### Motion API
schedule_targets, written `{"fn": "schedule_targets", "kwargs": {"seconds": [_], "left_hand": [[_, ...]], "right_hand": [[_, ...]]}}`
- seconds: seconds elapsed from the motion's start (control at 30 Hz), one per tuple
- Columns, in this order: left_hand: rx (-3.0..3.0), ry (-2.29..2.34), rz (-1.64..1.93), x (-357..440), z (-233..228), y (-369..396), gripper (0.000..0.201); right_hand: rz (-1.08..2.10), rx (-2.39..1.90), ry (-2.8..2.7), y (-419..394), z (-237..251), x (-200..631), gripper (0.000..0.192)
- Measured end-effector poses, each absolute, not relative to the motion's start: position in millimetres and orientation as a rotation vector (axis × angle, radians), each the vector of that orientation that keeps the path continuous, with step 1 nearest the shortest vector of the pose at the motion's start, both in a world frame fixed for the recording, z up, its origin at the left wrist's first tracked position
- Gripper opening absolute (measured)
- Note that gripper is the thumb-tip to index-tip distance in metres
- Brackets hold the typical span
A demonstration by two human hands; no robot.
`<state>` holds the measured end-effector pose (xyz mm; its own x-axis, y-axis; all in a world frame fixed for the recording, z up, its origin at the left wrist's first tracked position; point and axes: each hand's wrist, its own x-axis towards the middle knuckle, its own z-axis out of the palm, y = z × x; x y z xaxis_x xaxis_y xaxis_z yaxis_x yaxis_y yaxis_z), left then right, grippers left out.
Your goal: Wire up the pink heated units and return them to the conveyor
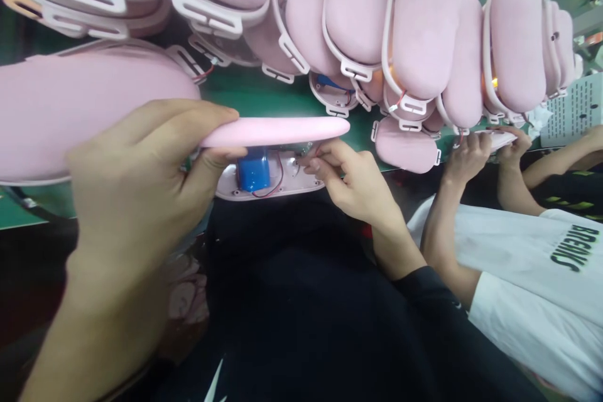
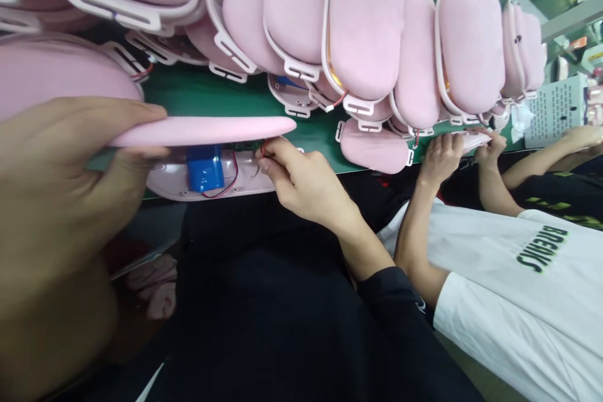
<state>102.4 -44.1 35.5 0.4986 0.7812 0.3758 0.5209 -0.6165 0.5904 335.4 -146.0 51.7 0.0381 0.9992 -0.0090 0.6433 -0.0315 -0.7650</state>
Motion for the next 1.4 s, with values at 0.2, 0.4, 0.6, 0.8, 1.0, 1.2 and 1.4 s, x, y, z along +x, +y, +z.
{"fn": "schedule_targets", "kwargs": {"seconds": [0.2, 0.4, 0.6, 0.8, 1.0, 1.2, 1.4], "left_hand": [[2.333, 1.096, 0.821, 104.3, 42.9, -42.0, 0.048], [2.367, 1.068, 0.828, 106.9, 46.3, -40.3, 0.051], [2.400, 1.079, 0.708, 106.2, 50.6, -43.4, 0.039], [2.415, 1.042, 0.913, 107.6, 40.1, -41.0, 0.042], [2.409, 1.056, 0.915, 108.2, 37.5, -37.7, 0.039], [2.417, 1.043, 0.889, 106.3, 36.1, -37.5, 0.037], [2.394, 1.036, 0.927, 105.5, 33.1, -36.4, 0.036]], "right_hand": [[0.599, -1.636, -1.616, -143.4, 46.7, 336.3, 0.005], [0.526, -1.777, -1.663, -146.1, 39.7, 338.1, 0.009], [0.276, -1.864, -1.834, -143.4, 31.9, 336.8, 0.019], [0.309, -1.961, -1.907, -140.5, 29.3, 338.1, 0.019], [0.298, -2.002, -1.959, -137.9, 29.3, 337.9, 0.022], [0.219, -2.044, -1.934, -134.4, 25.8, 336.4, 0.024], [0.122, -2.087, -2.058, -131.3, 30.0, 335.9, 0.029]]}}
